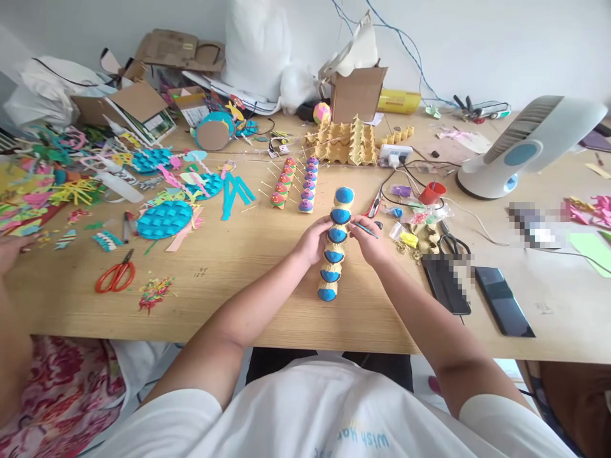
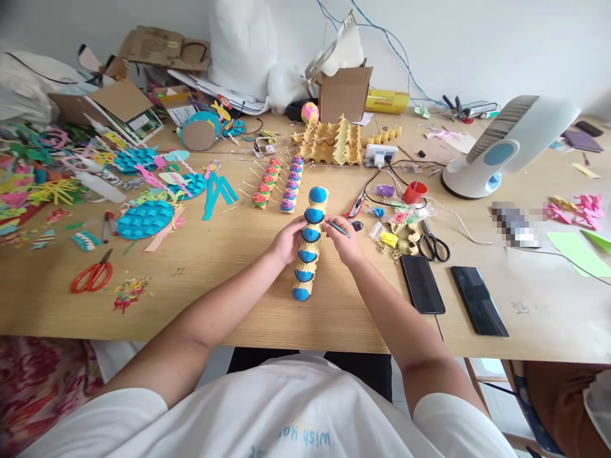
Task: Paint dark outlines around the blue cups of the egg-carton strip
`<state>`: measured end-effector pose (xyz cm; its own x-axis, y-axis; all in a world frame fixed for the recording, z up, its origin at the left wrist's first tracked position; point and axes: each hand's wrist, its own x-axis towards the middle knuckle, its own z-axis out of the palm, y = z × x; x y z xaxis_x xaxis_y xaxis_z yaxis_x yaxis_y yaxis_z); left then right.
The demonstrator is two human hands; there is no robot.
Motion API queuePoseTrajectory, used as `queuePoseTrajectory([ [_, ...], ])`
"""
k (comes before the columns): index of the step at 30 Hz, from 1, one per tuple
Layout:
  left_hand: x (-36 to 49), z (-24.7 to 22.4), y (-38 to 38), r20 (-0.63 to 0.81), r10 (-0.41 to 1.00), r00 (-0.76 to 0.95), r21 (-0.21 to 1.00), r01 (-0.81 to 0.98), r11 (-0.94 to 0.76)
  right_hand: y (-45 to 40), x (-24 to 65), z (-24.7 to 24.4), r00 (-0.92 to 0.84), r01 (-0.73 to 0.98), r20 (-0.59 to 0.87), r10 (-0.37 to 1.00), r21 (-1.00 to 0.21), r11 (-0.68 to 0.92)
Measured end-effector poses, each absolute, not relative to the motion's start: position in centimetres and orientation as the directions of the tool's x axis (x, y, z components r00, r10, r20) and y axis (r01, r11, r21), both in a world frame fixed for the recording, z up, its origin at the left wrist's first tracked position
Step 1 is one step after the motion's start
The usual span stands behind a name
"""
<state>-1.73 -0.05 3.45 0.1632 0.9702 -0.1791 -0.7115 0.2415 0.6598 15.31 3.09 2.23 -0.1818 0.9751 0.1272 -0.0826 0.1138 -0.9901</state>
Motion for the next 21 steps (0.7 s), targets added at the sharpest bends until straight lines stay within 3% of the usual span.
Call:
queuePoseTrajectory([
  [4, -1.6, 3.9, 0.2, -0.155, 0.978, 0.137, 0.655, -0.727, 0.206, 3.2, 14.3, 2.4, -0.232, -0.28, 0.027, 0.972, -0.959, -0.04],
  [9, -1.3, 3.6, 1.7, -0.171, 0.979, 0.113, 0.662, -0.723, 0.199, 4.9, 13.0, 1.2, -0.198, -0.528, -0.064, 0.978, -0.834, -0.162],
  [14, -1.2, 2.4, 2.6, -0.219, 0.97, 0.103, 0.667, -0.71, 0.226, 5.8, 12.8, 0.0, -0.131, -0.462, -0.014, 0.991, -0.884, -0.073],
  [17, -1.3, 1.9, 2.7, -0.211, 0.969, 0.129, 0.682, -0.691, 0.241, 5.6, 13.1, 0.0, -0.187, -0.419, -0.035, 0.982, -0.901, -0.112],
  [21, -1.5, 1.8, 2.8, -0.255, 0.958, 0.129, 0.689, -0.671, 0.273, 5.1, 13.2, 0.5, -0.199, -0.485, -0.082, 0.977, -0.858, -0.171],
])
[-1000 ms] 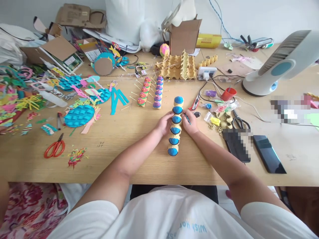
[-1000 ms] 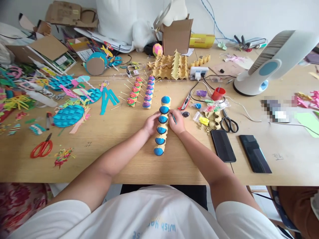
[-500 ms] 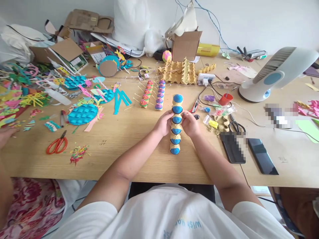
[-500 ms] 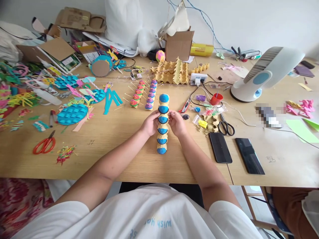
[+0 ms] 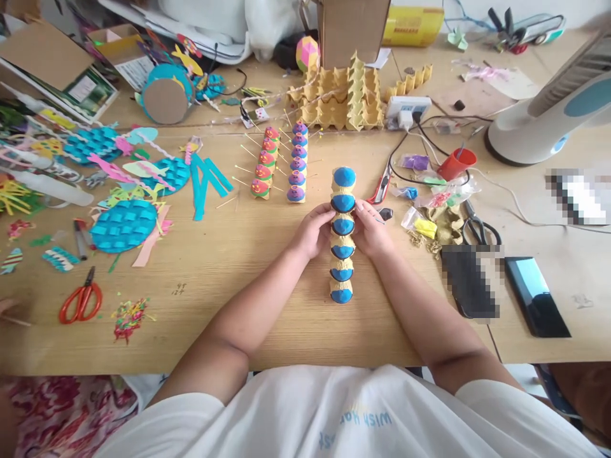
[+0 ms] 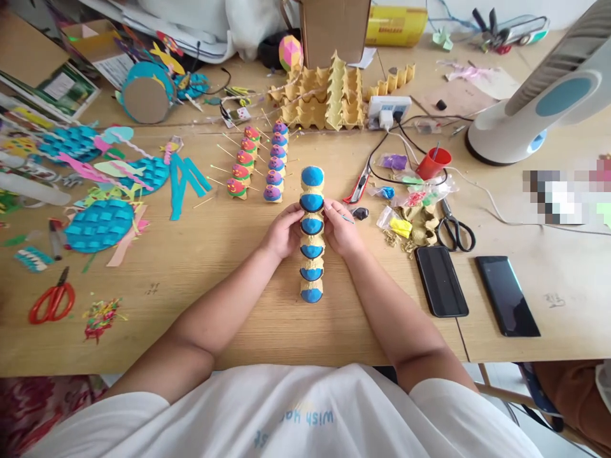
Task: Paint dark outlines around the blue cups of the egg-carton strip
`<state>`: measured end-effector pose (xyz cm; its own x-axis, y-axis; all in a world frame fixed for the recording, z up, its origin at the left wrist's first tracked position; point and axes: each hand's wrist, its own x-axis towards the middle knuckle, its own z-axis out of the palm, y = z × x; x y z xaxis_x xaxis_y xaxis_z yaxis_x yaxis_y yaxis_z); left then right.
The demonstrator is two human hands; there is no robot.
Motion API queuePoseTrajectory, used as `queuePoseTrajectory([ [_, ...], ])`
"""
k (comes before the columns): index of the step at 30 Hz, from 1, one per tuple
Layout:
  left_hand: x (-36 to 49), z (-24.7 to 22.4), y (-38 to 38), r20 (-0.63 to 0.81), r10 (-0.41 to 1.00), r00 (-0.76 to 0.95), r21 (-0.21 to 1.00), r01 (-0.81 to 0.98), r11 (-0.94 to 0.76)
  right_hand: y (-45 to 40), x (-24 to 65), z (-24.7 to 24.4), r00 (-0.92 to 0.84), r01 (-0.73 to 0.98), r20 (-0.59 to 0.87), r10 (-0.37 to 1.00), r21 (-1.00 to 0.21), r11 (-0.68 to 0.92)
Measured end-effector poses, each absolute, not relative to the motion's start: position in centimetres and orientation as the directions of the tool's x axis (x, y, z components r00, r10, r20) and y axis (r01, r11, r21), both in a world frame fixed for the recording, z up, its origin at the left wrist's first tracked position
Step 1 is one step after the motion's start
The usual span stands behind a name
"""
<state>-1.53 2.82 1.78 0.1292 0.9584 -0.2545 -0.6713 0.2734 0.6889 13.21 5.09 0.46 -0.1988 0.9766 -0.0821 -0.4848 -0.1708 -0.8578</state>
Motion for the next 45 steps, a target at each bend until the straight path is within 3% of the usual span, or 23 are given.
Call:
queuePoseTrajectory([
  [10, -1.9, 1.8, 2.6, -0.215, 0.955, 0.204, 0.693, -0.657, 0.296, 4.7, 13.3, 0.6, -0.243, -0.524, -0.08, 0.967, -0.828, -0.2],
  [17, -1.5, 1.8, 2.7, -0.289, 0.948, 0.134, 0.678, -0.671, 0.302, 4.6, 13.1, 0.3, -0.22, -0.487, -0.065, 0.973, -0.857, -0.168],
  [39, -1.3, 0.9, 2.7, -0.309, 0.947, 0.085, 0.659, -0.699, 0.278, 4.3, 13.0, 0.4, -0.24, -0.433, -0.071, 0.968, -0.885, -0.173],
  [45, -1.4, 1.1, 2.7, -0.297, 0.954, 0.043, 0.701, -0.668, 0.248, 4.4, 13.0, 0.2, -0.245, -0.431, -0.049, 0.968, -0.889, -0.154],
])
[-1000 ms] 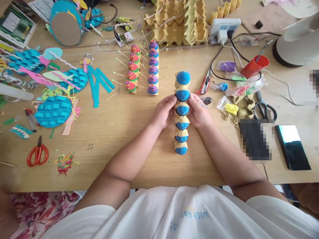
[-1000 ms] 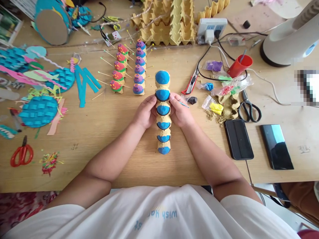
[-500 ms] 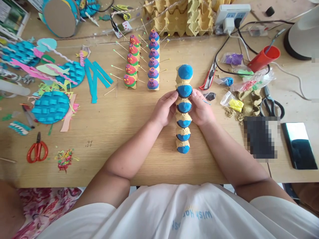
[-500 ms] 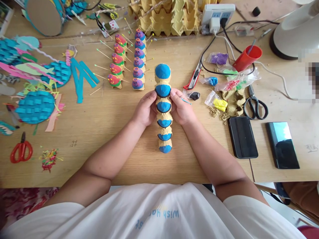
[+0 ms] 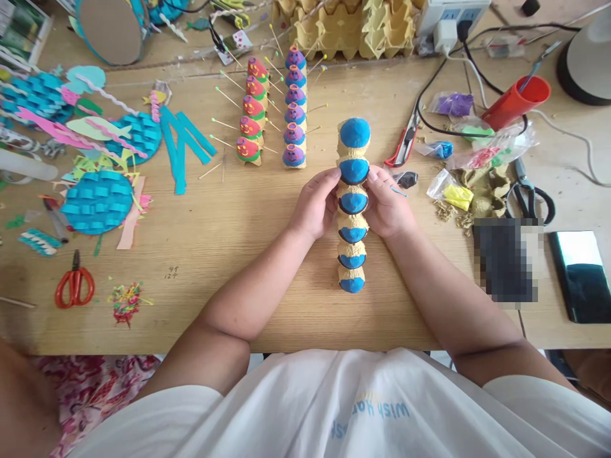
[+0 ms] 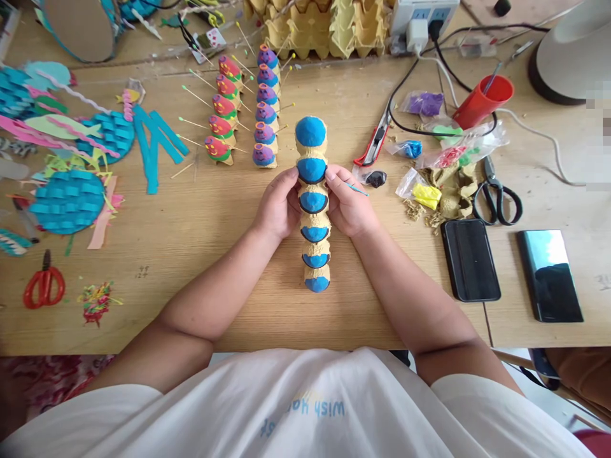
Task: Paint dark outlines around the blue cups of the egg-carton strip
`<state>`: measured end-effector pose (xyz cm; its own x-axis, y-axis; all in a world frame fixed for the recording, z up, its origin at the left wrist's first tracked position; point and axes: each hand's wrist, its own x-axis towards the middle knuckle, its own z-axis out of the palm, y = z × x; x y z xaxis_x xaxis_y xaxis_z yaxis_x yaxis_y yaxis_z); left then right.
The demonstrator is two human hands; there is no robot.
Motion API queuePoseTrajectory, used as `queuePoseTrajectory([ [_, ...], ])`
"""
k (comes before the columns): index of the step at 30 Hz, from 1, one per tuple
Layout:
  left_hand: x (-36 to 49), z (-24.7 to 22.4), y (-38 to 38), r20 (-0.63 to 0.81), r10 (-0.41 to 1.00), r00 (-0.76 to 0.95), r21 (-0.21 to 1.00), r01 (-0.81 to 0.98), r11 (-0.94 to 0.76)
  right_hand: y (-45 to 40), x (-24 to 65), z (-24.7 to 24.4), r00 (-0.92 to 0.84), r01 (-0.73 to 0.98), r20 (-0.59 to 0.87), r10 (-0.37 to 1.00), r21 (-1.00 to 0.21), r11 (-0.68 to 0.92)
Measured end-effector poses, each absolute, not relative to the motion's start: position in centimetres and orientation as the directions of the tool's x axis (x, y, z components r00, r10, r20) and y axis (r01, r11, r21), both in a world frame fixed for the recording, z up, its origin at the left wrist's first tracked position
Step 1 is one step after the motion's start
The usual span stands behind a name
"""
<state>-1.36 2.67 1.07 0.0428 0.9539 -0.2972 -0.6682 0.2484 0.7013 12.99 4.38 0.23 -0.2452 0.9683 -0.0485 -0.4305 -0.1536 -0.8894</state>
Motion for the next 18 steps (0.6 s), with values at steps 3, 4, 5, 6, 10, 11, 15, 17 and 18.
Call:
queuePoseTrajectory([
  [3, -1.31, 1.61, 2.55, -0.292, 0.955, 0.06, 0.702, -0.665, 0.256, 4.4, 13.01, 0.25, -0.264, -0.455, -0.046, 0.964, -0.875, -0.166],
  [4, -1.28, 1.77, 2.51, -0.291, 0.954, 0.069, 0.702, -0.662, 0.262, 4.39, 13.01, 0.26, -0.261, -0.457, -0.048, 0.964, -0.873, -0.167],
  [5, -1.26, 1.89, 2.48, -0.288, 0.955, 0.078, 0.702, -0.661, 0.266, 4.38, 13.01, 0.26, -0.256, -0.455, -0.05, 0.965, -0.875, -0.166],
  [6, -1.24, 1.94, 2.47, -0.283, 0.955, 0.085, 0.701, -0.662, 0.266, 4.37, 13.01, 0.25, -0.25, -0.448, -0.052, 0.967, -0.879, -0.163],
  [10, -1.27, 1.58, 2.5, -0.27, 0.96, 0.075, 0.679, -0.692, 0.245, 4.37, 13.02, 0.18, -0.249, -0.432, -0.056, 0.967, -0.887, -0.162],
  [11, -1.31, 1.45, 2.53, -0.271, 0.96, 0.073, 0.673, -0.698, 0.243, 4.38, 13.02, 0.16, -0.255, -0.438, -0.057, 0.965, -0.883, -0.168],
  [15, -1.41, 1.48, 2.57, -0.267, 0.959, 0.099, 0.661, -0.705, 0.257, 4.32, 12.98, 0.22, -0.278, -0.482, -0.053, 0.959, -0.856, -0.187],
  [17, -1.4, 1.77, 2.55, -0.281, 0.953, 0.116, 0.655, -0.702, 0.279, 4.24, 12.91, 0.33, -0.275, -0.486, -0.067, 0.959, -0.851, -0.199],
  [18, -1.4, 1.9, 2.54, -0.293, 0.949, 0.12, 0.654, -0.698, 0.291, 4.19, 12.87, 0.4, -0.272, -0.486, -0.077, 0.959, -0.849, -0.206],
])
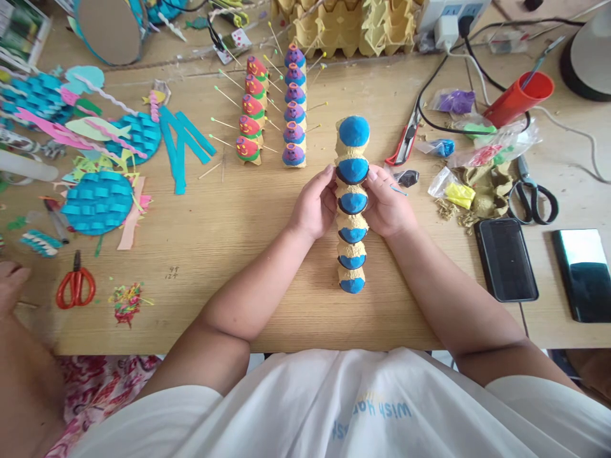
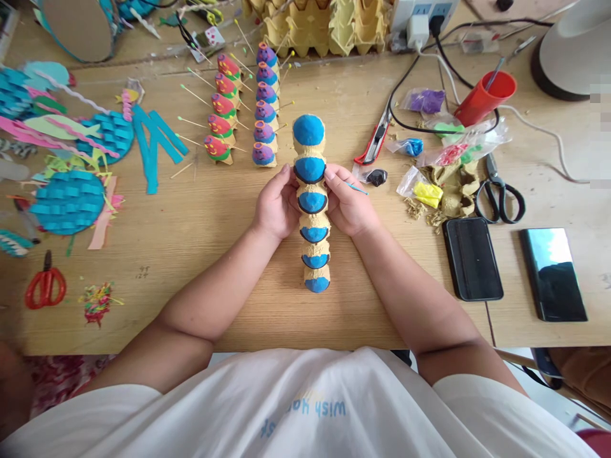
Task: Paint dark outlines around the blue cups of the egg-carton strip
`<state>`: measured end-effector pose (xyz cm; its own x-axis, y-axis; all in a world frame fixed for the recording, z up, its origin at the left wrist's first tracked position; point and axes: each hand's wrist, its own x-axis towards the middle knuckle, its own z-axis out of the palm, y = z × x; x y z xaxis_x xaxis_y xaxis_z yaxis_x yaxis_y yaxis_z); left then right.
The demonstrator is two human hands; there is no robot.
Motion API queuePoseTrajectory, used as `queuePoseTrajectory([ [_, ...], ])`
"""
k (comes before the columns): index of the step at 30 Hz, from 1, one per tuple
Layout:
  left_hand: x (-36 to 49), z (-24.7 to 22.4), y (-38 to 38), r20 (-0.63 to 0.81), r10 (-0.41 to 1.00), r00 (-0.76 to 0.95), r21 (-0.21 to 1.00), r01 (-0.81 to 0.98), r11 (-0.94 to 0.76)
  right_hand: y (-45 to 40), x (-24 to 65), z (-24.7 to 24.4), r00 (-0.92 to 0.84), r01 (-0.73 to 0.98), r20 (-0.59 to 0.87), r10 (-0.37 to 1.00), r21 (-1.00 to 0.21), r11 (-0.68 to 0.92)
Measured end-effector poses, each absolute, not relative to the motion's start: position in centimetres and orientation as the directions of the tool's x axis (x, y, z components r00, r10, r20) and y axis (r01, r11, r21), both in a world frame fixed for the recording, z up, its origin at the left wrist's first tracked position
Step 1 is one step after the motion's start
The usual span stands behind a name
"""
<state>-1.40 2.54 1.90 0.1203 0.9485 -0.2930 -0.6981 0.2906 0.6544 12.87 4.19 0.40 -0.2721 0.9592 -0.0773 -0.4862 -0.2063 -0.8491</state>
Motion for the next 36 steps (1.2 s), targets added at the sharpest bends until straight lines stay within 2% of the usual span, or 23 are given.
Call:
queuePoseTrajectory([
  [8, -1.48, 1.8, 2.64, -0.348, 0.93, 0.117, 0.647, -0.688, 0.329, 4.06, 12.71, 0.72, -0.278, -0.508, -0.099, 0.955, -0.829, -0.234],
  [18, -1.68, 1.69, 2.55, -0.291, 0.949, 0.118, 0.713, -0.635, 0.297, 4.0, 12.77, 0.86, -0.333, -0.532, -0.061, 0.941, -0.812, -0.241],
  [27, -1.58, 1.47, 2.72, -0.323, 0.943, 0.079, 0.717, -0.63, 0.298, 4.08, 12.82, 0.63, -0.331, -0.52, -0.085, 0.94, -0.815, -0.257],
  [32, -1.49, 2.14, 2.53, -0.311, 0.943, 0.116, 0.725, -0.613, 0.314, 4.07, 12.9, 0.57, -0.343, -0.541, -0.074, 0.936, -0.799, -0.262],
  [36, -1.51, 1.99, 2.64, -0.355, 0.929, 0.105, 0.725, -0.597, 0.344, 4.0, 12.84, 0.64, -0.359, -0.546, -0.065, 0.931, -0.794, -0.266],
])
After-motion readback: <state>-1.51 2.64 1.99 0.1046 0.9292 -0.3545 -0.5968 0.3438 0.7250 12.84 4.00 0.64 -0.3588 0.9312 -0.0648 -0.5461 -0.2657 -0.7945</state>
